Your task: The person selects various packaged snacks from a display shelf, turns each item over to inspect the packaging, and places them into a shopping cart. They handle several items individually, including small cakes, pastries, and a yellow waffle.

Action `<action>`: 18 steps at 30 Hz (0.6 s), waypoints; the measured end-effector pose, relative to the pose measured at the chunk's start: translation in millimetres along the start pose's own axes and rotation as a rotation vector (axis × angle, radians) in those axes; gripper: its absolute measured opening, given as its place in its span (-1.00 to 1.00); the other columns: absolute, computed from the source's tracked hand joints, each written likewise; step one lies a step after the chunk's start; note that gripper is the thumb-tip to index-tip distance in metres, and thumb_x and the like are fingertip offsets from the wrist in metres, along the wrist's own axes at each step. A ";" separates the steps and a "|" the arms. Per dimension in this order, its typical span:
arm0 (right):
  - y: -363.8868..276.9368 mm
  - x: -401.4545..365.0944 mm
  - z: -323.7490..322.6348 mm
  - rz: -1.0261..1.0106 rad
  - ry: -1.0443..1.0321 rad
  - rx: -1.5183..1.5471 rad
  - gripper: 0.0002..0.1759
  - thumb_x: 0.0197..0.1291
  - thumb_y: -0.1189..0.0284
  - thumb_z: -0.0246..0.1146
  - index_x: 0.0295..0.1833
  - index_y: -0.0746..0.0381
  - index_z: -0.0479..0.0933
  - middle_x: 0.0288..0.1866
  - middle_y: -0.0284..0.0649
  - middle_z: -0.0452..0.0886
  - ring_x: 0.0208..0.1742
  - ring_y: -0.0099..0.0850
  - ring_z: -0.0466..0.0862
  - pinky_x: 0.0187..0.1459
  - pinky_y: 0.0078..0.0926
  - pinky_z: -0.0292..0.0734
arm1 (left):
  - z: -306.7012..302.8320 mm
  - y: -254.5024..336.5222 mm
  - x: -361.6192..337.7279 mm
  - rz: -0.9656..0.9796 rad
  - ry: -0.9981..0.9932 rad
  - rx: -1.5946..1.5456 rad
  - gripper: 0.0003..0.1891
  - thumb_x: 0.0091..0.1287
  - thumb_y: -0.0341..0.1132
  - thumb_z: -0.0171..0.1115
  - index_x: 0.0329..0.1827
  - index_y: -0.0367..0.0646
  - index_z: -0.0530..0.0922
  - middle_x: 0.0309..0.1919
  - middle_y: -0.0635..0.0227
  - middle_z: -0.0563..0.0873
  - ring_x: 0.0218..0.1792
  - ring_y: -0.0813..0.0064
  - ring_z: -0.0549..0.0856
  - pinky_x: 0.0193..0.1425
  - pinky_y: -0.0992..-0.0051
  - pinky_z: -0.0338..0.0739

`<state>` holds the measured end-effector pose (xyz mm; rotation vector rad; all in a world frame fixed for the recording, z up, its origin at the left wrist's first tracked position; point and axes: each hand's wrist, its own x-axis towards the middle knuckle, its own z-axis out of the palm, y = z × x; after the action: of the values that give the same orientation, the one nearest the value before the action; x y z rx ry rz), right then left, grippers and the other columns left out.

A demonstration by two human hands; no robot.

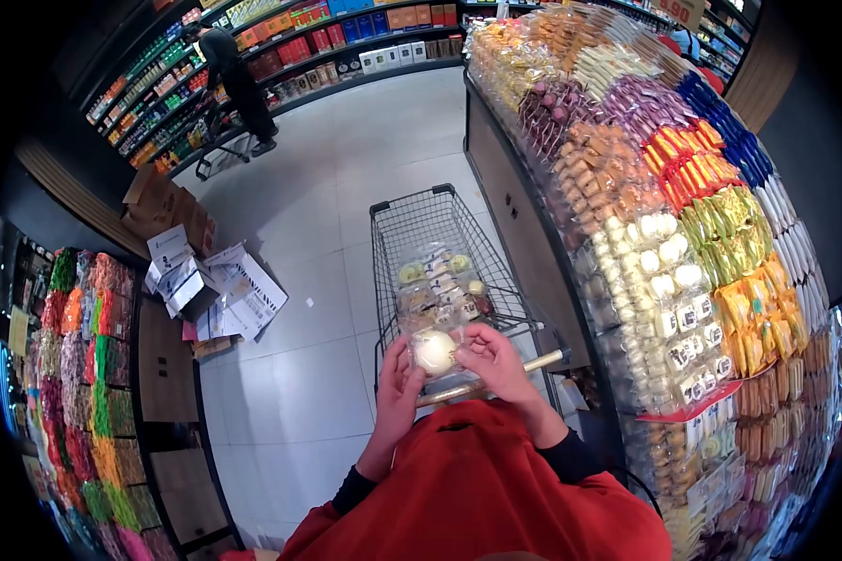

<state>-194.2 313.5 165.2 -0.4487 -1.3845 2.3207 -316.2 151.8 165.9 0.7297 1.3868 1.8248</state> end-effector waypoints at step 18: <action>-14.8 -18.6 -7.4 -0.265 0.071 -0.431 -0.48 0.14 0.54 0.48 0.24 0.29 0.55 0.22 -0.18 0.63 0.28 -0.35 0.59 0.34 -0.38 0.47 | 9.3 -5.3 1.8 0.028 0.021 0.030 -0.45 0.32 -0.67 0.29 0.39 -0.28 0.41 0.30 0.15 0.58 0.37 0.35 0.54 0.49 0.32 0.40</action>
<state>-172.0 316.4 176.2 -0.4341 -1.7920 1.7801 -308.8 159.3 163.2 0.7512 1.4263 1.8419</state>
